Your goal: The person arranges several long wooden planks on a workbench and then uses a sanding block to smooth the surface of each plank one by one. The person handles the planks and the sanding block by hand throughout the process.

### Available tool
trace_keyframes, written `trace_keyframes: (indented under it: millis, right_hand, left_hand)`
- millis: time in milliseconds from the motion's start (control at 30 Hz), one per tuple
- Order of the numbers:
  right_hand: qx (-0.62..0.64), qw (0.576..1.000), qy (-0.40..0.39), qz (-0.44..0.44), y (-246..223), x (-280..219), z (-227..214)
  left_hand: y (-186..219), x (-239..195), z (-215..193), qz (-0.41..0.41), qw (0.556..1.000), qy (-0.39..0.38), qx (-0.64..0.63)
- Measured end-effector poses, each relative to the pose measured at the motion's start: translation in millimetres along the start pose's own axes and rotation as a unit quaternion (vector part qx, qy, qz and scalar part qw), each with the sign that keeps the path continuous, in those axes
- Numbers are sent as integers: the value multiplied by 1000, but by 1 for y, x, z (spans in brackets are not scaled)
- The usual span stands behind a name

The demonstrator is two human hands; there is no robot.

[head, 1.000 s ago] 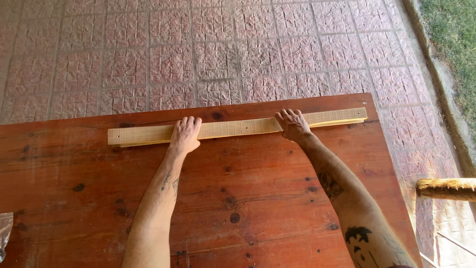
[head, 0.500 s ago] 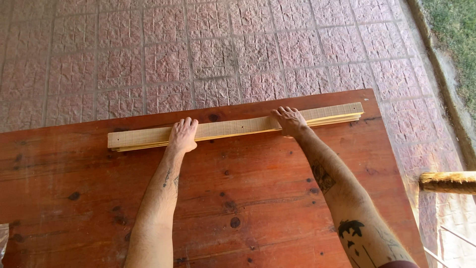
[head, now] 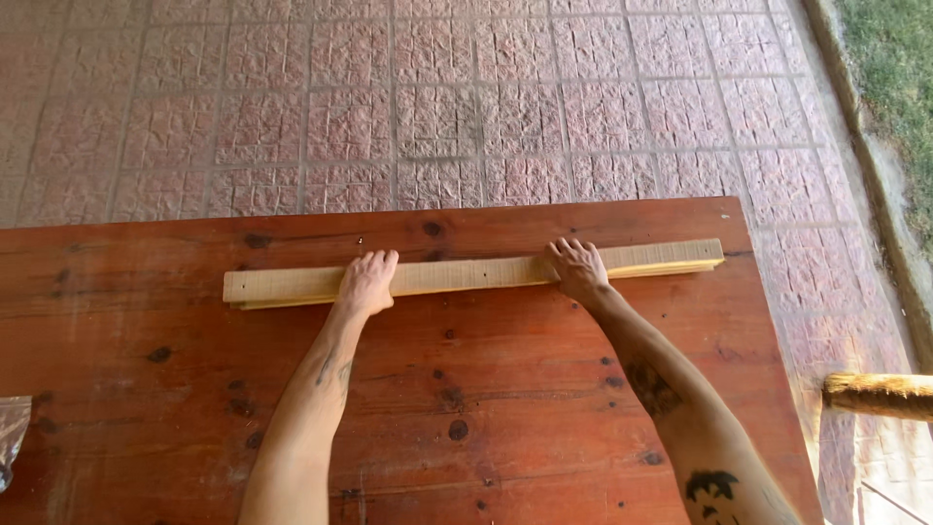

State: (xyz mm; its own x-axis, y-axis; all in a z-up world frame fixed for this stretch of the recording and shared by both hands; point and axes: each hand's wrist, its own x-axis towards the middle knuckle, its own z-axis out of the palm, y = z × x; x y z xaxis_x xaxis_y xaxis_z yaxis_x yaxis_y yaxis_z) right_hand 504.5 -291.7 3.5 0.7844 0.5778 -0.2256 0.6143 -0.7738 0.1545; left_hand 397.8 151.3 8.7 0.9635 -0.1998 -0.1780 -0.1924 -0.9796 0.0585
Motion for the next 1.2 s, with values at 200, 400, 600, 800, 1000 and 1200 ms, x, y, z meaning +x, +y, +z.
trace_keyframes:
  millis: [200, 400, 600, 800, 1000, 1200]
  right_hand:
    - [45, 996, 39, -63, -44, -111, -3]
    - [117, 991, -11, -57, -117, -235, -37]
    - [152, 987, -3, -44, -173, -335, -39]
    - [154, 986, -25, -58, -201, -383, -39]
    - [125, 982, 21, -140, -208, -381, -44]
    - [95, 954, 79, -273, -227, -317, -55]
  left_hand:
    - [41, -132, 15, 30, 997, 65, -8]
    - [94, -271, 22, 16, 996, 93, 9]
    - [129, -384, 78, -1, 999, 11, -30]
    - [142, -446, 119, -21, 999, 22, -14]
    - [169, -495, 58, -58, 995, -13, -81]
    - [194, -559, 52, -172, 980, 89, -47]
